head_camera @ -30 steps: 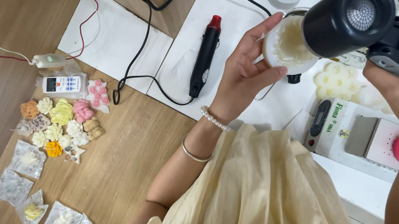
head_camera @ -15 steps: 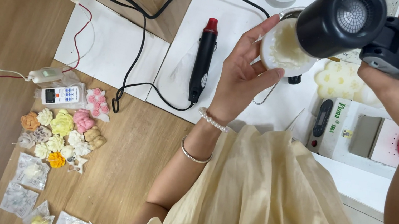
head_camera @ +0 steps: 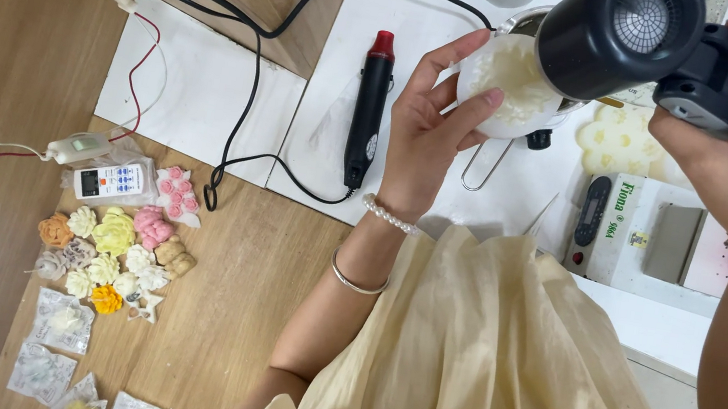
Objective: Making decorative wax candles by melting wax and pouring it into molds.
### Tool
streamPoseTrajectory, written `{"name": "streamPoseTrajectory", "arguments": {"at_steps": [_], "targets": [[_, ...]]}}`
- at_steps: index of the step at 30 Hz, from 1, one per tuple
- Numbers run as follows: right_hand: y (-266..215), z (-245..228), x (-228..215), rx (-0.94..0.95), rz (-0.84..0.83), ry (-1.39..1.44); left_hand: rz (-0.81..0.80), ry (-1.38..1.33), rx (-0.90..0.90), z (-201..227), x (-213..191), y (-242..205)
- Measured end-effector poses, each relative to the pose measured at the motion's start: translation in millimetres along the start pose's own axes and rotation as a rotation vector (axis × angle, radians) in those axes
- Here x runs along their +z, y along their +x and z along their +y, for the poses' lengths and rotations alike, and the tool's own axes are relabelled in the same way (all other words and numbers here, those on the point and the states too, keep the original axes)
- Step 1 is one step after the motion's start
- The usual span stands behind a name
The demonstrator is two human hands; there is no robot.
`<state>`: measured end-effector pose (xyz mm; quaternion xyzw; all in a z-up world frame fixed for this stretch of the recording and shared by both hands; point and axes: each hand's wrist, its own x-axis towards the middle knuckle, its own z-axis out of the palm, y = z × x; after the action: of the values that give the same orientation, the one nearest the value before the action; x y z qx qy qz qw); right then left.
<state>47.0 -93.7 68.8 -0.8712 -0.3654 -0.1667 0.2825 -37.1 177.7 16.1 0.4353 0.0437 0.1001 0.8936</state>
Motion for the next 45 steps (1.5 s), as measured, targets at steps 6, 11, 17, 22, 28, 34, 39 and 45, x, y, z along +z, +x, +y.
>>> {"name": "streamPoseTrajectory", "arguments": {"at_steps": [6,11,17,22,28,34,39,45], "targets": [[2.2,-1.8,1.3,-0.011,-0.001,0.012,0.031,0.062,0.017,-0.1,-1.4,1.8],[-1.4,1.5,2.3,-0.01,-0.008,0.003,0.029,0.1,0.025,0.5,-1.0,0.9],[3.3,-6.2,-0.4,-0.03,-0.006,-0.048,-0.003,0.018,-0.014,-4.5,-4.0,2.4],[6.9,-12.5,1.2,-0.03,0.016,-0.04,-0.057,-0.073,-0.007,-3.0,-1.2,0.6],[2.4,-9.3,-1.3,-0.03,-0.022,0.05,-0.123,-0.132,0.007,-8.6,-3.6,-1.4],[34.3,-54.9,-7.4,-0.068,0.093,-0.143,-0.113,-0.183,-0.027,-11.7,-4.8,-1.6],[32.6,-42.7,-4.1,0.035,0.143,-0.071,-0.072,-0.187,-0.09,-6.7,7.9,9.5],[33.2,-41.8,-13.2,0.061,0.187,-0.06,-0.122,-0.213,-0.133,-9.7,17.0,19.3]]}}
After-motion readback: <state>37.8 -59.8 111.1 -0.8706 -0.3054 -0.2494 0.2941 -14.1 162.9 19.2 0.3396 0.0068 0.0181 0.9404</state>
